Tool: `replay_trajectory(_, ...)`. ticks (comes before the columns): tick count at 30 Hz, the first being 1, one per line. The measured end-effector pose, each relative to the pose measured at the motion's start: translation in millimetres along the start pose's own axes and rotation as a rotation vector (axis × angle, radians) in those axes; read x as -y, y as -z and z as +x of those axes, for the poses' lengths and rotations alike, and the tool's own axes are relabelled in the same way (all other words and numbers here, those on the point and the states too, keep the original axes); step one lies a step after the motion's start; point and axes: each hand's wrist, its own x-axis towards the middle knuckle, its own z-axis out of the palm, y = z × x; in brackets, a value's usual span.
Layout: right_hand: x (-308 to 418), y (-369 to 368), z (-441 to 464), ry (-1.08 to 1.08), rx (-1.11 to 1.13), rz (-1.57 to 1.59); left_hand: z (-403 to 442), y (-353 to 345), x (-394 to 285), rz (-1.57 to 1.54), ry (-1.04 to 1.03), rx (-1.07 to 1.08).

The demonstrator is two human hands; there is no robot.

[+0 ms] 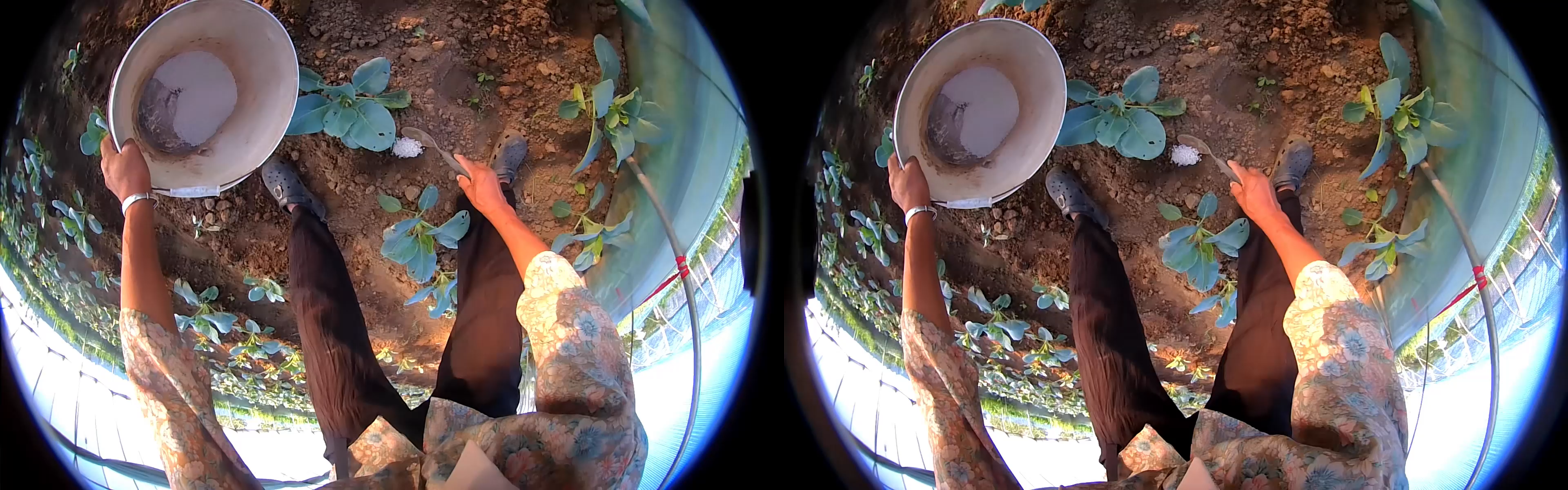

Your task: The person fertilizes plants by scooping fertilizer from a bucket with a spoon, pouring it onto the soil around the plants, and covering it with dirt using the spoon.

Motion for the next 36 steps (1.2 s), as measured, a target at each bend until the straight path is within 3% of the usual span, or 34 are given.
replay_trajectory(6, 29.8, 50.9, 65.6, -0.071, -0.249, -0.095, -0.7, -2.7, 5.2, -0.021, 0.005, -0.015)
replay_trajectory(10, 31.1, 77.9, 166.2, -0.107, -0.329, -0.460, -1.1, 0.9, 2.0, -0.047, 0.024, -0.001)
replay_trajectory(13, 32.6, 67.9, 194.5, -0.039, -0.084, -0.618, 5.1, -7.8, 10.2, -0.031, 0.013, -0.017)
replay_trajectory(23, 42.7, -6.7, 47.5, -0.166, 0.136, -0.448, 14.2, -5.8, -4.5, -0.048, -0.009, -0.003)
replay_trajectory(28, 41.3, -10.4, -7.7, -0.177, 0.263, -0.322, 15.5, -8.8, -5.4, -0.018, 0.019, -0.005)
replay_trajectory(33, 5.8, 30.1, 22.5, -0.332, -0.052, -0.293, 22.3, -9.4, 6.3, -0.025, 0.036, 0.018)
replay_trajectory(36, -38.7, 40.6, 60.1, -0.481, -0.096, -0.367, 22.4, -7.7, 8.5, -0.021, 0.045, 0.024)
